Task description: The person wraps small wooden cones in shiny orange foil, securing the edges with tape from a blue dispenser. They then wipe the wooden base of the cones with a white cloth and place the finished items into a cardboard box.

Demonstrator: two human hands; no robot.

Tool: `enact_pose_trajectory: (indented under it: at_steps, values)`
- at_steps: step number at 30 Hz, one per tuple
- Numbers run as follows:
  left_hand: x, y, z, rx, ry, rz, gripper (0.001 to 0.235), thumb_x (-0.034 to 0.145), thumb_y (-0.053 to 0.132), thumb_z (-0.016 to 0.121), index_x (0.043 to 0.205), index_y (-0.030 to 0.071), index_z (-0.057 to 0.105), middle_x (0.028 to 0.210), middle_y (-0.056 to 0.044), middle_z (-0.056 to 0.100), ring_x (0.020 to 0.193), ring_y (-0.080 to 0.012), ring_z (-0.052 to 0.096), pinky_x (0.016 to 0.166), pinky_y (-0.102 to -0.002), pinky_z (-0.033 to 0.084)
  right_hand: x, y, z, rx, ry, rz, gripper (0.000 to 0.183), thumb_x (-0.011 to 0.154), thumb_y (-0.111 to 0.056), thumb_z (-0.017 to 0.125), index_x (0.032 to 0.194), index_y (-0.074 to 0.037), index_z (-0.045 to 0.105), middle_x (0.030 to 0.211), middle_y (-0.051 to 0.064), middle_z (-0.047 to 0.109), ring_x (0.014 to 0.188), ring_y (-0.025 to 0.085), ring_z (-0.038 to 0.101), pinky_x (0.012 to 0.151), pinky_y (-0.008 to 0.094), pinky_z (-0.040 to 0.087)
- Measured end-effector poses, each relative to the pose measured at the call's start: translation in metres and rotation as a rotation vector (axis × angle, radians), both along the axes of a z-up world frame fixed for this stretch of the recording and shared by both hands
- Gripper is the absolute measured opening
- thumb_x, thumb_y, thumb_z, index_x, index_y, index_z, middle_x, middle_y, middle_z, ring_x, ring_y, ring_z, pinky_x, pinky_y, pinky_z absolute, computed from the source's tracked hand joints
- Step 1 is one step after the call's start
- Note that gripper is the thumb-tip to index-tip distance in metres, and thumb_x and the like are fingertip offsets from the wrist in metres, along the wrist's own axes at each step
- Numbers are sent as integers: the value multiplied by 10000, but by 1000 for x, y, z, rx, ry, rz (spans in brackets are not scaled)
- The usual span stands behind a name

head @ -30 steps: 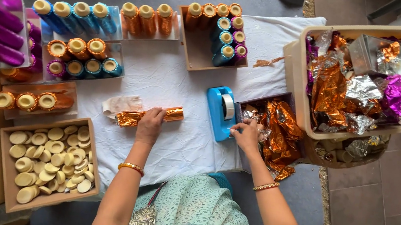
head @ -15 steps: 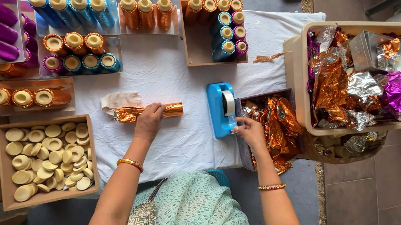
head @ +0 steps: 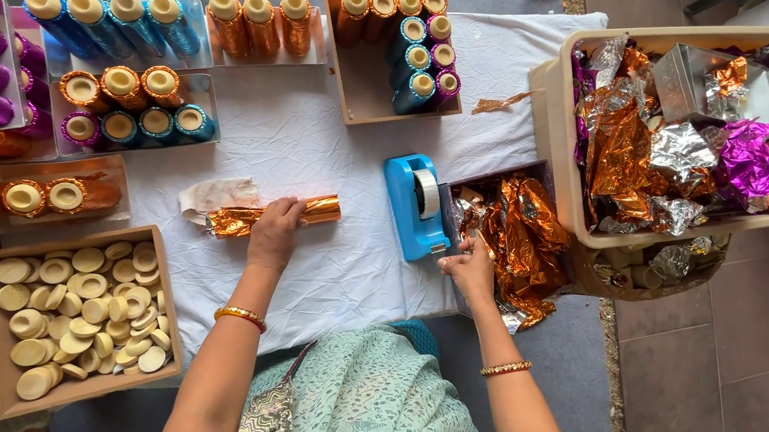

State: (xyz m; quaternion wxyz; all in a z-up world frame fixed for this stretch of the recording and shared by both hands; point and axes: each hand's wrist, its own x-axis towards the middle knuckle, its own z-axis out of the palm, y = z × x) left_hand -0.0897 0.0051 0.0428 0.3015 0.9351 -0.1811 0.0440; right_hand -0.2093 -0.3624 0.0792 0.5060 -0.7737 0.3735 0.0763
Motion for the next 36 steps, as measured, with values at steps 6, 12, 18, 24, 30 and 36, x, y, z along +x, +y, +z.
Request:
enact_pose_trajectory:
  at_steps: [6,12,18,24,30,36]
  values:
    - [-3,-1,6,-11,-1,2,309,867,179,743,1165,109,708,1186,-52,702,1071,-254,670,893,-379,560,1,12,16,-53,9,-20,438,775,36,804,1053,-58,478,786,127,766,646,157,729,580,284,573]
    - [-3,-1,1,-4,-11,-3,303,874,188,743,1163,106,702,1180,-55,701,1056,-260,671,876,-381,560,2,16,20,-83,31,-33,397,787,23,808,1023,-60,500,793,115,774,647,151,739,568,273,551]
    - [-4,-1,5,5,-2,0,317,858,193,746,1160,108,698,1177,-52,699,1051,-262,669,878,-384,560,5,20,22,-158,73,-26,369,784,-30,825,965,-83,509,774,77,778,626,141,745,580,295,533]
    - [-2,-2,3,11,4,1,301,870,189,745,1156,107,702,1177,-55,699,1050,-267,667,870,-391,560,11,31,25,-509,161,69,307,796,-127,798,949,-137,531,752,20,772,690,222,757,663,391,539]
    - [-2,-2,-3,-22,-11,28,295,841,148,755,1128,108,703,1160,-61,704,1063,-258,677,893,-386,564,-8,48,17,-747,145,235,268,817,-172,788,1011,-163,604,818,66,761,799,318,725,689,480,524]
    - [-4,-3,4,-73,-16,44,329,791,115,763,1114,106,701,1120,-63,703,1041,-261,675,878,-383,560,-2,93,50,-415,-266,413,278,784,-156,815,1048,-109,739,850,56,793,764,198,754,685,347,562]
